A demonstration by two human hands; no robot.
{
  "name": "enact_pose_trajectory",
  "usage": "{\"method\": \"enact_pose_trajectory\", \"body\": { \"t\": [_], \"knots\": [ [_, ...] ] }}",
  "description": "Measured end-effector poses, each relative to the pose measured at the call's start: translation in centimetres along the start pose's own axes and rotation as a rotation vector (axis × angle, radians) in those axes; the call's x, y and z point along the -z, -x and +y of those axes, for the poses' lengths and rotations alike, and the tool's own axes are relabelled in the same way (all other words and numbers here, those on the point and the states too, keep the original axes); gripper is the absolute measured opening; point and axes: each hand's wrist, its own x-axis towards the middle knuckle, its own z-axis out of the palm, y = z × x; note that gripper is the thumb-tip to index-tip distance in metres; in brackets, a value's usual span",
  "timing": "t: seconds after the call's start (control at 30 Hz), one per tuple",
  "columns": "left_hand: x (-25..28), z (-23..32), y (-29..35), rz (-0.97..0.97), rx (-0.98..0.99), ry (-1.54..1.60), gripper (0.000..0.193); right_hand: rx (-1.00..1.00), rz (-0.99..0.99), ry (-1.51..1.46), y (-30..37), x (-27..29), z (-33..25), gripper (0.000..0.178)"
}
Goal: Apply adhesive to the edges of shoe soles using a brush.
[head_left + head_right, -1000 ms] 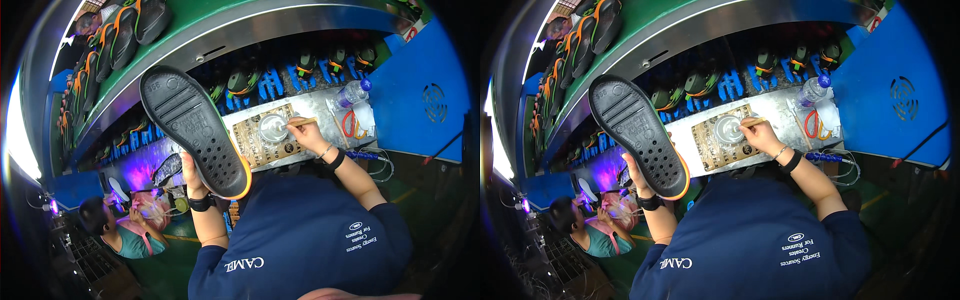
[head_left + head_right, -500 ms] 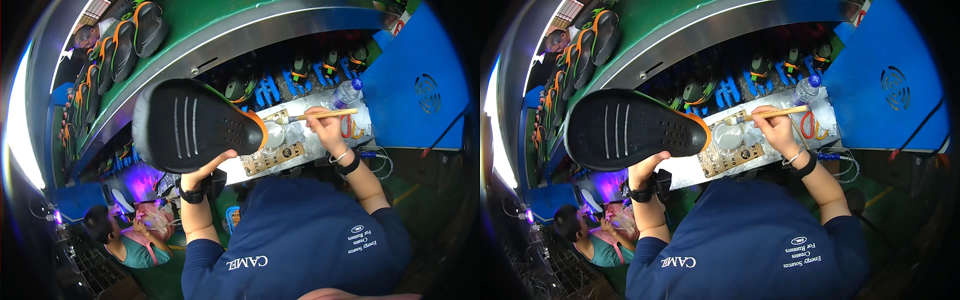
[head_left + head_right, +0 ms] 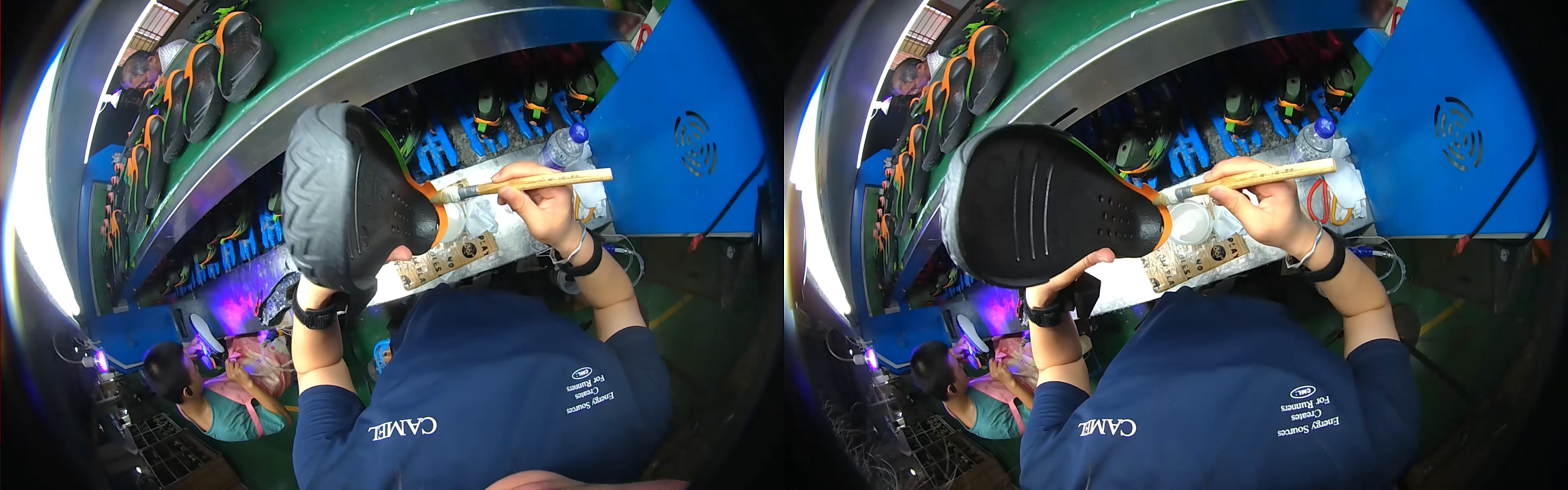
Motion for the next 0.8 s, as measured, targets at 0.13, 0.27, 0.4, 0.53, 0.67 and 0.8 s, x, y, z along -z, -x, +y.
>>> {"method": "enact_pose_trajectory", "body": {
  "t": [0.13,0.27,0.4,0.53,0.67,0.8],
  "knots": [
    [0.4,-0.7,0.3,-0.118,0.443,0.296,0.056,0.217,-0.083,0.122,-1.1,0.0,-1.4,0.011],
    [-0.1,-0.6,0.8,0.055,0.374,0.624,0.059,0.226,-0.111,0.225,-0.7,0.4,-1.7,0.01],
    [-0.1,0.0,0.6,0.086,0.075,0.091,0.059,0.172,-0.092,0.225,0.5,0.4,-1.4,0.01],
    [-0.2,-0.2,0.4,0.063,0.034,0.095,0.059,0.092,-0.082,0.146,1.6,0.2,-1.5,0.01],
    [-0.3,-0.4,0.0,0.039,-0.006,0.096,0.059,0.036,-0.088,0.084,2.2,0.3,-1.7,0.009],
    [-0.3,-0.2,-1.0,0.013,-0.052,0.103,0.058,-0.012,-0.028,-0.037,2.3,0.3,-1.1,0.009]
  ]
}}
